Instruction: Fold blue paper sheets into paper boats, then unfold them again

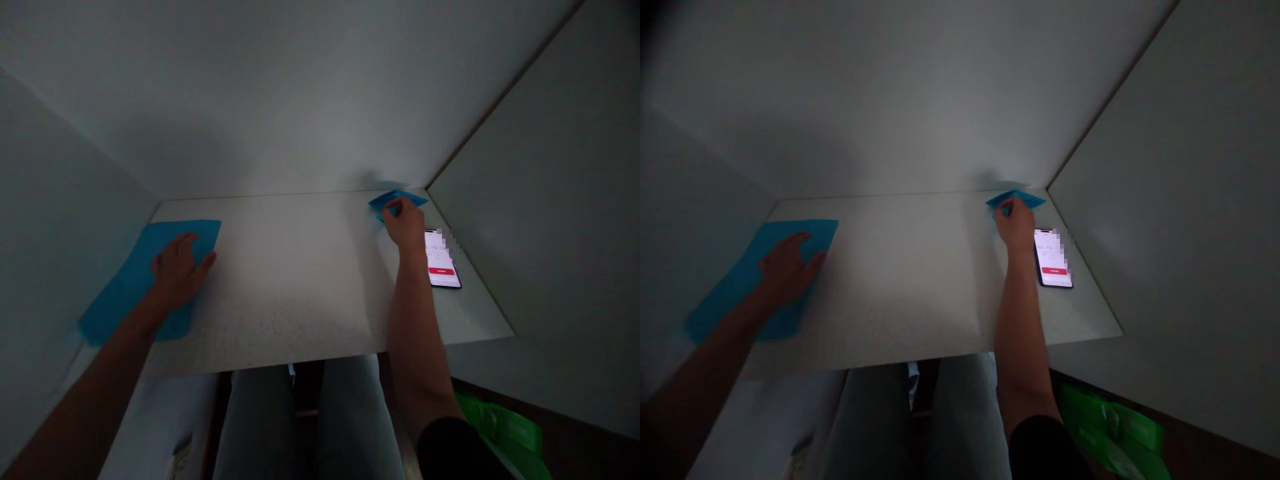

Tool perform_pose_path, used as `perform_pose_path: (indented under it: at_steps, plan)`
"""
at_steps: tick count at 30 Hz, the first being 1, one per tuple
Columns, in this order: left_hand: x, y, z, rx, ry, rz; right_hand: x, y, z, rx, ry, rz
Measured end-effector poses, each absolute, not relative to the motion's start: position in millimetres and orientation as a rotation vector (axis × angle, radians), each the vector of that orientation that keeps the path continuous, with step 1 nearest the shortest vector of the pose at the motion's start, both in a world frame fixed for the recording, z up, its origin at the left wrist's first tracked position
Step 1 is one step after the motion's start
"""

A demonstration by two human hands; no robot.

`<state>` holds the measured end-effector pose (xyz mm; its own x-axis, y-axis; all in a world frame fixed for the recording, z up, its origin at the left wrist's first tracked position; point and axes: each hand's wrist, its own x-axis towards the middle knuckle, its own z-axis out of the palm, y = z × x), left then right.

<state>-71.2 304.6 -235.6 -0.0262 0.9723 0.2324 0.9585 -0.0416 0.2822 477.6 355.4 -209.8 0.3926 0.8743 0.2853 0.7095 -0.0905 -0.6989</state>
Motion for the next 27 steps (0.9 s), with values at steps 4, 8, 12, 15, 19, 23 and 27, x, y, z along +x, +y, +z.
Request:
perform_pose_path:
  at_steps: [4, 8, 12, 15, 19, 23, 27]
  plan:
    - [26.1, 314.2, -224.3, 2.119, 1.612, 1.041, 438.0, 348.3, -191.9, -1.306, -1.6, 0.236]
    - [108.5, 329.9, -230.5, 1.677, 1.222, 1.135, 373.1, 337.3, -199.8, -0.951, -2.078, 0.227]
    - [130.8, 342.0, -246.7, 1.458, 1.147, 1.12, 328.5, 325.6, -220.0, -0.697, -2.344, 0.323]
    - [121.4, 344.6, -253.4, 1.416, 1.166, 1.161, 319.2, 321.9, -224.5, -0.64, -2.293, 0.558]
    - [113.6, 343.0, -248.8, 1.409, 1.178, 1.147, 322.4, 326.2, -222.2, -0.871, -2.133, 0.634]
    - [117.8, 335.6, -237.9, 1.478, 1.134, 1.019, 330.8, 328.9, -225.1, -1.107, -1.989, 0.715]
    - [118.4, 329.0, -231.6, 1.582, 1.104, 0.816, 342.7, 325.6, -231.0, -1.218, -1.876, 0.842]
